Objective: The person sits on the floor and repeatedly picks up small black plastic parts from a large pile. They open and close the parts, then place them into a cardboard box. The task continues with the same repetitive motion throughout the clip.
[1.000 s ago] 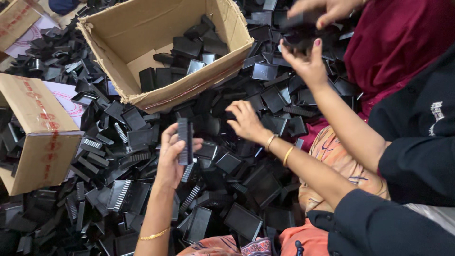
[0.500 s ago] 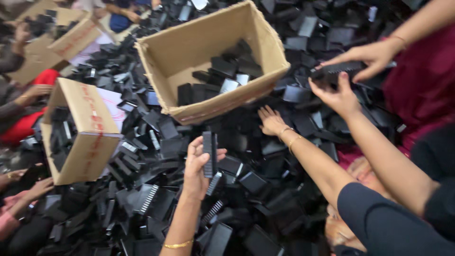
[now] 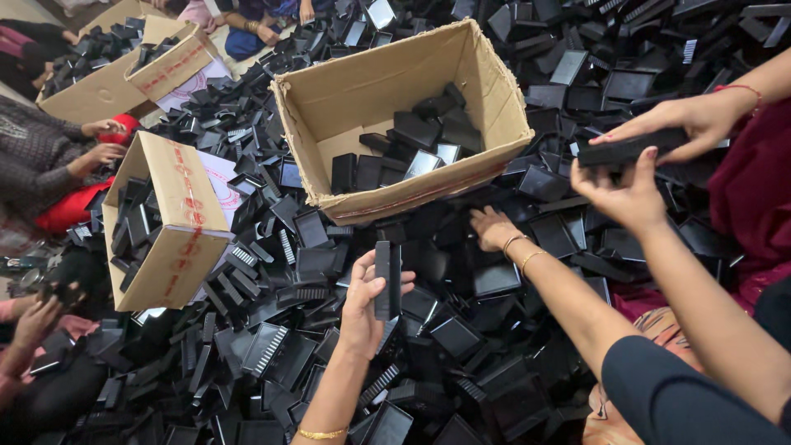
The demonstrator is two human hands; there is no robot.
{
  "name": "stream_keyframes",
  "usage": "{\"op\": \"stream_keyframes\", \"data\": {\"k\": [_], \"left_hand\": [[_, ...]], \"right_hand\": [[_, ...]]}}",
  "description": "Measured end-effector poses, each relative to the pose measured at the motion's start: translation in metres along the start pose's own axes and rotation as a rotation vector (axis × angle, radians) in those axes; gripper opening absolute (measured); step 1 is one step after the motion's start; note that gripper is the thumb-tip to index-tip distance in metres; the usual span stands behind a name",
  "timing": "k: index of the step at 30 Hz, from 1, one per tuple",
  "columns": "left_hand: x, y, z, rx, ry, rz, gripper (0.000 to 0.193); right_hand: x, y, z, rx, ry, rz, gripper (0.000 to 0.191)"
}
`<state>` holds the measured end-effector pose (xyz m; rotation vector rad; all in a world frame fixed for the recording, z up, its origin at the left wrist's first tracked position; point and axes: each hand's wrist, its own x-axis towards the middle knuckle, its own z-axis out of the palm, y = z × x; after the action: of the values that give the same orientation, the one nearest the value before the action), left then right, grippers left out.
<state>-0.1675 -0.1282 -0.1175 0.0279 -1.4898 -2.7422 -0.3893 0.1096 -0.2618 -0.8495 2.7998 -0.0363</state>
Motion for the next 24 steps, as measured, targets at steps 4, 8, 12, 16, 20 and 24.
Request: {"op": "stream_keyframes", "data": {"k": [4, 8, 12, 16, 20, 24], "left_hand": [[-0.003, 0.000, 0.003, 0.035, 0.042, -0.021, 0.066], [-0.007, 0.003, 0.001, 0.048, 0.054, 0.013, 0.065], [-0.011, 0.005, -0.002, 0.061, 0.065, 0.014, 0.065], [-0.015, 0.005, -0.003, 0.038, 0.049, 0.014, 0.065], [-0.019, 0.006, -0.003, 0.033, 0.038, 0.022, 0.065], [-0.022, 0.008, 0.000, 0.090, 0.022, 0.063, 0.064]], "right_hand": [[-0.014, -0.004, 0.001, -0.039, 0.047, -0.031, 0.071], [-0.021, -0.008, -0.007, -0.104, 0.094, -0.032, 0.088], [-0.027, 0.001, -0.008, -0.094, 0.123, 0.021, 0.086], [-0.042, 0.019, 0.004, 0.004, 0.216, 0.093, 0.073], [-0.058, 0.036, 0.008, 0.136, 0.385, 0.068, 0.071], [-0.079, 0.038, -0.008, 0.397, 0.682, 0.089, 0.069]]}}
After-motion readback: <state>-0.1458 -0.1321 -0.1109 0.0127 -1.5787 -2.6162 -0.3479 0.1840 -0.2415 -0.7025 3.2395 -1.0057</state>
